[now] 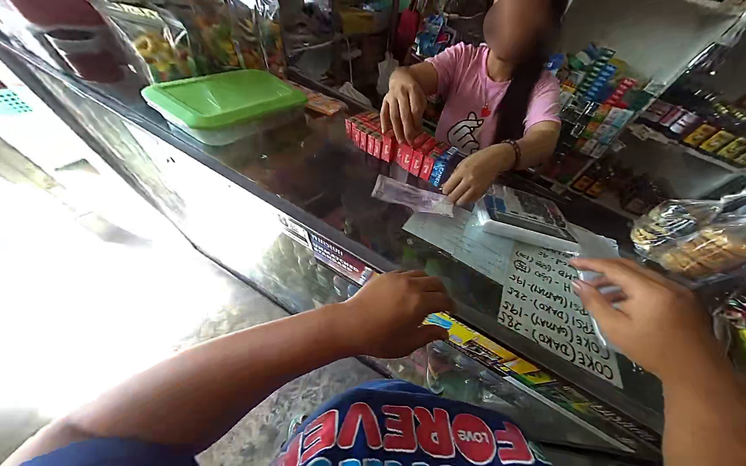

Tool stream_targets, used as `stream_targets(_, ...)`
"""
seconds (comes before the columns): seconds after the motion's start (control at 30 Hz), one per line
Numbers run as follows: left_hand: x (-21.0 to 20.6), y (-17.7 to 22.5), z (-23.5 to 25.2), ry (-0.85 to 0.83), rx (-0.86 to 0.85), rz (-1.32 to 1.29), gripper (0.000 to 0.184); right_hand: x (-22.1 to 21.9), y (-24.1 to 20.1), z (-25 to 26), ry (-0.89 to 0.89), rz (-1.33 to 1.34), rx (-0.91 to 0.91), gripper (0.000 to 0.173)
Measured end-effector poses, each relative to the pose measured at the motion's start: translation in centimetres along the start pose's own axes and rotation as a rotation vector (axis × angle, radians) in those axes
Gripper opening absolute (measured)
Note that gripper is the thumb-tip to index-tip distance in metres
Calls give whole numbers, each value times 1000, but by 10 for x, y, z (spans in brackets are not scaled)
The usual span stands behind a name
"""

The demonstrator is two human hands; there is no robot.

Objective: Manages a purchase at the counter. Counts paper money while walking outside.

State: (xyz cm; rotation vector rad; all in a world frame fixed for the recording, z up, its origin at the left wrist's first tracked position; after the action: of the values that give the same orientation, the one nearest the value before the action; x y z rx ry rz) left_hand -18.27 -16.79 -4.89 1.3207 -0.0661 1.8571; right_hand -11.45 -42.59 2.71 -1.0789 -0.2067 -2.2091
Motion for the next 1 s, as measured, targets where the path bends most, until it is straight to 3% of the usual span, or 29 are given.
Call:
stream_targets(0.17, 47, -48, -83, 147, 84, 44, 31, -47, -69, 61, -63, 22, 46, 25)
stream_targets(0.37, 80, -85, -132, 264, 132, 85, 32, -82, -83, 106, -173, -83, -106, 18)
stream_targets(0.47, 87, -92, -125, 294, 99, 117, 32, -101, -77, 116, -243, -154, -185, 18)
stream_targets(0.63, 79, -78, -94, 282, 34, 96, 32, -127, -61, 123, -365, -197, -149, 17)
stream_targets(0.87, 63, -76, -63, 221, -18, 153, 32, -150, -42, 128, -402, -190, -24, 22)
stream_targets(1.0, 64, -91, -10, 214, -15, 218, 20, -183, -43, 139, -440, -188, 109, 22)
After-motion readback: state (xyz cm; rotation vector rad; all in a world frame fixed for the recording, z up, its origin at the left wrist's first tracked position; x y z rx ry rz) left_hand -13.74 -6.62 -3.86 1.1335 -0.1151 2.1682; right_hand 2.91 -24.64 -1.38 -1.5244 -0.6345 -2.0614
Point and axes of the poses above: each hand's wrist, its own z-axis towards the middle knuckle, its own x-axis out of the back of the hand, y = z × x, the point moved 6 cm from there along z, towards the middle knuckle, and after that the axes turned 12 degrees about y, right-handed, at the moved point
